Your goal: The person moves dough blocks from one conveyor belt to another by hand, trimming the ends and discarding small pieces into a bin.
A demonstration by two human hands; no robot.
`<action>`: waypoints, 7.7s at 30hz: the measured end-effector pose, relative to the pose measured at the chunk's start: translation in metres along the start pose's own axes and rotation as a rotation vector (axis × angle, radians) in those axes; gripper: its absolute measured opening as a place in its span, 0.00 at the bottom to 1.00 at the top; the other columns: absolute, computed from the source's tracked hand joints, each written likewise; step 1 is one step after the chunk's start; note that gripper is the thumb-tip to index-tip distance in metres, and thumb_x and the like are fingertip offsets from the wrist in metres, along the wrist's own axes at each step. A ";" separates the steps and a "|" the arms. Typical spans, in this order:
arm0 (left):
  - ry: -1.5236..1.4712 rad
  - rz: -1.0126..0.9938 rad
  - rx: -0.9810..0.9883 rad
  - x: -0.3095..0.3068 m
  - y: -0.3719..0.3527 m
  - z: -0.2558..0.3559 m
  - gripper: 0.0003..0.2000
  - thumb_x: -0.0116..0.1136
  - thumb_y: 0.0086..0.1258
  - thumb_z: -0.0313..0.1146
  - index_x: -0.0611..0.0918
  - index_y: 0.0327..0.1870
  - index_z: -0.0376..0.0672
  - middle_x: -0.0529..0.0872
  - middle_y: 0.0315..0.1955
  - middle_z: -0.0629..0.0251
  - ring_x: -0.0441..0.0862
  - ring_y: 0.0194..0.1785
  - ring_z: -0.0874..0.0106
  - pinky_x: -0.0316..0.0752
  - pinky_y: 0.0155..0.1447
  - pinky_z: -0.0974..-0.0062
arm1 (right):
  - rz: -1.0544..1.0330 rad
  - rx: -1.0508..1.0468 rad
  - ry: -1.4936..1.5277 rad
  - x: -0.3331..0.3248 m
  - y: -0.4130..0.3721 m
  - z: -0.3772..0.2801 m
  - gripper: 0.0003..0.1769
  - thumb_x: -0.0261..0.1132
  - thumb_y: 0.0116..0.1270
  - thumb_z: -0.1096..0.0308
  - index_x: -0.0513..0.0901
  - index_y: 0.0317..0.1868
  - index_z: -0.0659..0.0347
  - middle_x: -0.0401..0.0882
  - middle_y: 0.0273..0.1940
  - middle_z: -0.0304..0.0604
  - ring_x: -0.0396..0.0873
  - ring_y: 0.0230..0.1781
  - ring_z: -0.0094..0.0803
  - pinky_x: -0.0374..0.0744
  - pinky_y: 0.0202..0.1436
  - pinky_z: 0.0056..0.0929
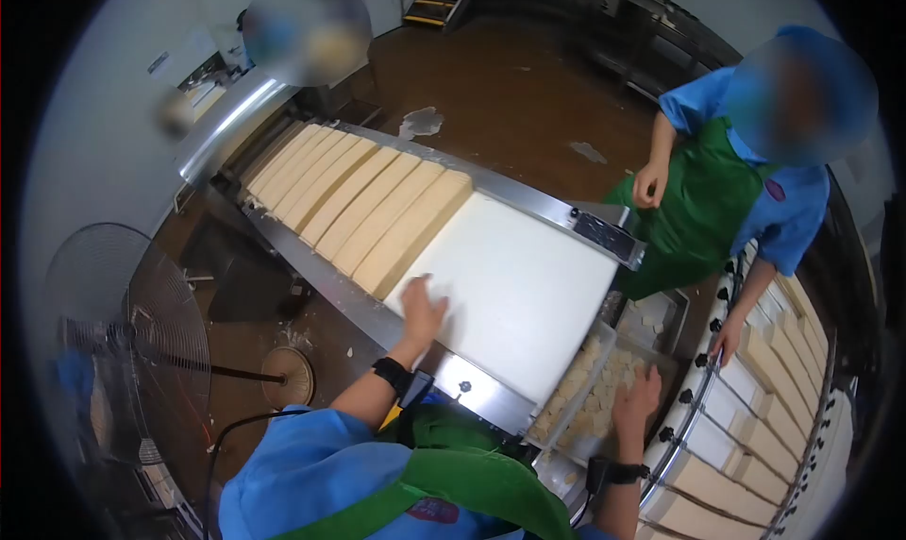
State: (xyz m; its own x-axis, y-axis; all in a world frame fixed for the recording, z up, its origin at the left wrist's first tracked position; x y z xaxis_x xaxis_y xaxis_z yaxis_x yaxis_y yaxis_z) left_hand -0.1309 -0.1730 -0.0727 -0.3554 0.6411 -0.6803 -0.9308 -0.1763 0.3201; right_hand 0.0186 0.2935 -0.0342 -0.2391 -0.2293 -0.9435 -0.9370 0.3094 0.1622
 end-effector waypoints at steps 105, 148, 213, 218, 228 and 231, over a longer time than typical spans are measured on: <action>-0.634 -0.838 0.149 0.159 -0.123 0.260 0.20 0.52 0.71 0.25 0.71 0.64 0.42 0.71 0.58 0.58 0.77 0.54 0.69 0.75 0.54 0.74 | 0.001 0.403 -0.326 -0.099 -0.036 0.164 0.19 0.59 0.62 0.71 0.79 0.55 0.53 0.60 0.72 0.49 0.56 0.73 0.54 0.52 0.72 0.65; 0.622 -0.439 -0.174 -0.038 0.073 -0.120 0.47 0.64 0.57 0.60 0.61 0.68 0.32 0.71 0.56 0.45 0.78 0.47 0.54 0.78 0.46 0.65 | -0.345 0.083 0.019 0.232 0.261 -0.474 0.39 0.61 0.62 0.45 0.63 0.69 0.57 0.51 0.70 0.60 0.69 0.60 0.60 0.75 0.60 0.50; -0.807 -0.977 0.482 0.222 -0.151 0.450 0.21 0.43 0.67 0.20 0.74 0.62 0.34 0.79 0.56 0.52 0.78 0.56 0.66 0.72 0.61 0.72 | 0.598 0.368 0.009 -0.132 0.006 0.159 0.16 0.58 0.62 0.67 0.82 0.49 0.50 0.63 0.68 0.52 0.65 0.66 0.50 0.62 0.65 0.49; -0.739 -0.848 0.522 0.185 -0.114 0.346 0.17 0.47 0.69 0.19 0.76 0.58 0.34 0.76 0.55 0.56 0.75 0.59 0.67 0.70 0.64 0.71 | 0.693 0.352 -0.028 -0.123 0.000 0.157 0.19 0.65 0.59 0.67 0.80 0.53 0.48 0.63 0.67 0.52 0.63 0.67 0.49 0.60 0.65 0.50; -0.369 -0.517 0.432 0.093 -0.074 0.104 0.09 0.50 0.72 0.25 0.80 0.46 0.32 0.82 0.40 0.54 0.81 0.43 0.64 0.76 0.50 0.69 | 0.685 0.397 -0.016 -0.123 0.001 0.151 0.19 0.69 0.57 0.66 0.81 0.51 0.47 0.62 0.65 0.50 0.60 0.68 0.46 0.57 0.67 0.48; -0.074 -0.798 0.439 0.078 -0.100 0.096 0.17 0.46 0.76 0.37 0.78 0.51 0.30 0.80 0.47 0.42 0.76 0.52 0.49 0.70 0.60 0.58 | 0.698 0.377 -0.014 -0.121 0.001 0.150 0.20 0.70 0.56 0.67 0.81 0.50 0.46 0.62 0.66 0.50 0.60 0.68 0.47 0.57 0.67 0.48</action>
State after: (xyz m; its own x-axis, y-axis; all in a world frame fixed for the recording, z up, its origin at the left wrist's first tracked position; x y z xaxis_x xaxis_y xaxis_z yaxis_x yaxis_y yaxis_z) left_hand -0.0577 -0.0332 -0.0944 0.4005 0.4995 -0.7682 -0.7764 0.6302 0.0050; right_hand 0.0851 0.4597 0.0363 -0.7342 0.1437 -0.6636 -0.4216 0.6697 0.6114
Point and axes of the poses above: each hand's wrist, its own y-axis towards the middle knuckle, its own x-axis out of the palm, z = x × y, the point moved 8 cm from there along y, towards the middle knuckle
